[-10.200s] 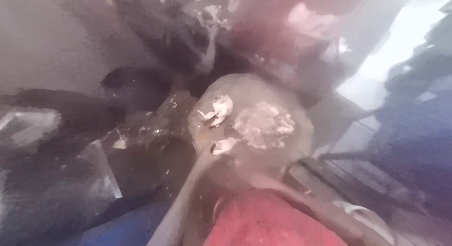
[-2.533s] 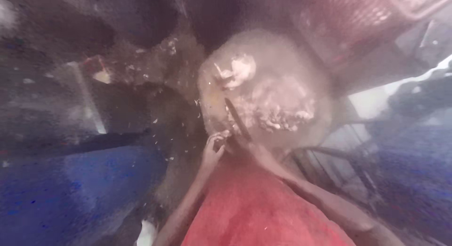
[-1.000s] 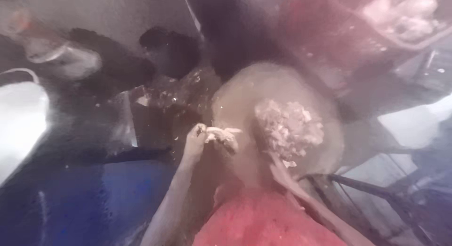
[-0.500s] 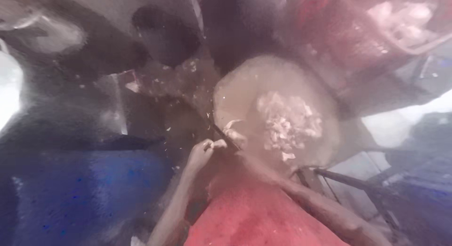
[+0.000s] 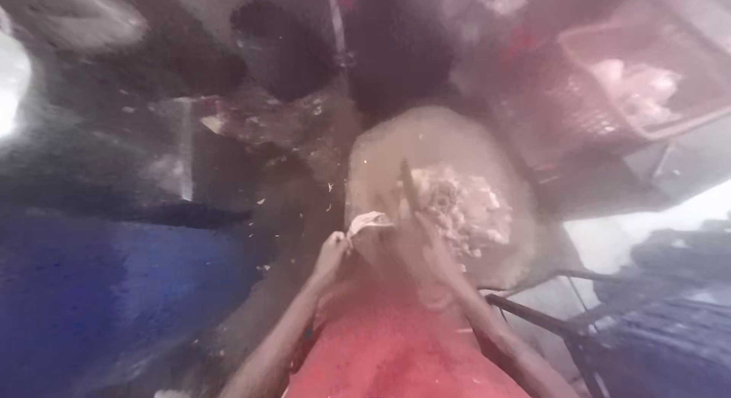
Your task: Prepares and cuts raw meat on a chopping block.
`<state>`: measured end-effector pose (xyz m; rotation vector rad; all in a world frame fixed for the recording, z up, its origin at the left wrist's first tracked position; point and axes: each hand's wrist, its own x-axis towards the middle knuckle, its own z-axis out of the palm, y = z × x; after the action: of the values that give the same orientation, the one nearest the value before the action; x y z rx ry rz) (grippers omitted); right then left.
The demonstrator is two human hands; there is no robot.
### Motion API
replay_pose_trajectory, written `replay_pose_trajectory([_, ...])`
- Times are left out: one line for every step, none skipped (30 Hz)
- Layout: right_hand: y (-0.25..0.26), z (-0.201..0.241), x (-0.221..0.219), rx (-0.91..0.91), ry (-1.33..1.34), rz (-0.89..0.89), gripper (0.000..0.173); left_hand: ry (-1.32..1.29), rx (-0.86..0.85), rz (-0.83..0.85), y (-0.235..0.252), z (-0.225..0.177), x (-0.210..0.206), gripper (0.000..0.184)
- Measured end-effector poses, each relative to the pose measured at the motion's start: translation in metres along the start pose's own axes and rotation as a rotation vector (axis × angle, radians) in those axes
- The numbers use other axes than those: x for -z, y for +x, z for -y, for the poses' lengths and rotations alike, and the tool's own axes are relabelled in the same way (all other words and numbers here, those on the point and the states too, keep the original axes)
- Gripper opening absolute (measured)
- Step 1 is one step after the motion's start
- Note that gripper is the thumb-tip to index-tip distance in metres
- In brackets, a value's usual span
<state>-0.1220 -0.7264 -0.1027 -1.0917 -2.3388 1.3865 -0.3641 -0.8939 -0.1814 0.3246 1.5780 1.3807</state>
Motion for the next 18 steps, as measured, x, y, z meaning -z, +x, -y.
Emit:
replay_pose_trajectory([0.002,0.018,0.007,0.073,0.051,-0.031,0.062,0.122,0.049,0.017,0.002,0.021,-0.002,0.015])
replay_pose_trajectory([0.003,0.035,0.015,0.156,0.103,-0.061,0.058,0.208,0.089,0.046,0.001,0.035,-0.004,0.019])
replay_pose_trajectory([0.002,0.052,0.021,0.225,0.144,-0.086,0.054,0.264,0.107,0.072,-0.003,0.044,-0.007,0.021])
replay_pose_trajectory([-0.001,0.066,0.024,0.283,0.177,-0.106,0.051,0.286,0.116,0.097,-0.010,0.048,-0.009,0.022])
replay_pose_trajectory([-0.004,0.076,0.022,0.318,0.205,-0.126,0.047,0.268,0.120,0.112,-0.015,0.050,-0.011,0.020])
replay_pose_trajectory([-0.006,0.078,0.014,0.350,0.224,-0.149,0.041,0.247,0.130,0.113,-0.019,0.049,-0.014,0.019])
replay_pose_trajectory([-0.007,0.075,0.002,0.377,0.221,-0.152,0.036,0.254,0.138,0.107,-0.020,0.047,-0.015,0.020])
replay_pose_trajectory([-0.009,0.065,-0.013,0.372,0.202,-0.140,0.034,0.288,0.147,0.110,-0.020,0.044,-0.015,0.022])
replay_pose_trajectory([-0.011,0.051,-0.028,0.317,0.161,-0.078,0.035,0.322,0.144,0.119,-0.019,0.043,-0.013,0.023])
replay_pose_trajectory([-0.012,0.032,-0.040,0.228,0.095,0.044,0.040,0.341,0.126,0.122,-0.017,0.043,-0.012,0.023])
replay_pose_trajectory([-0.010,0.007,-0.052,0.160,0.040,0.183,0.046,0.345,0.106,0.121,-0.016,0.044,-0.012,0.021])
replay_pose_trajectory([-0.006,-0.019,-0.062,0.123,0.029,0.279,0.050,0.344,0.098,0.113,-0.014,0.044,-0.011,0.020])
replay_pose_trajectory([-0.004,-0.027,-0.066,0.068,0.040,0.328,0.052,0.347,0.099,0.102,-0.014,0.044,-0.008,0.019])
replay_pose_trajectory([-0.001,-0.020,-0.063,0.008,0.044,0.335,0.054,0.350,0.095,0.095,-0.011,0.042,-0.005,0.019])
replay_pose_trajectory([-0.005,-0.006,-0.059,-0.045,0.057,0.309,0.053,0.365,0.100,0.101,-0.013,0.043,-0.001,0.020])
replay_pose_trajectory([-0.008,0.011,-0.052,-0.039,0.075,0.282,0.052,0.379,0.104,0.108,-0.011,0.045,0.002,0.020])
replay_pose_trajectory([-0.007,0.028,-0.042,0.020,0.114,0.255,0.048,0.386,0.096,0.106,-0.007,0.045,0.003,0.019])
replay_pose_trajectory([-0.010,0.043,-0.037,0.098,0.153,0.223,0.044,0.389,0.094,0.108,-0.007,0.047,0.004,0.019])
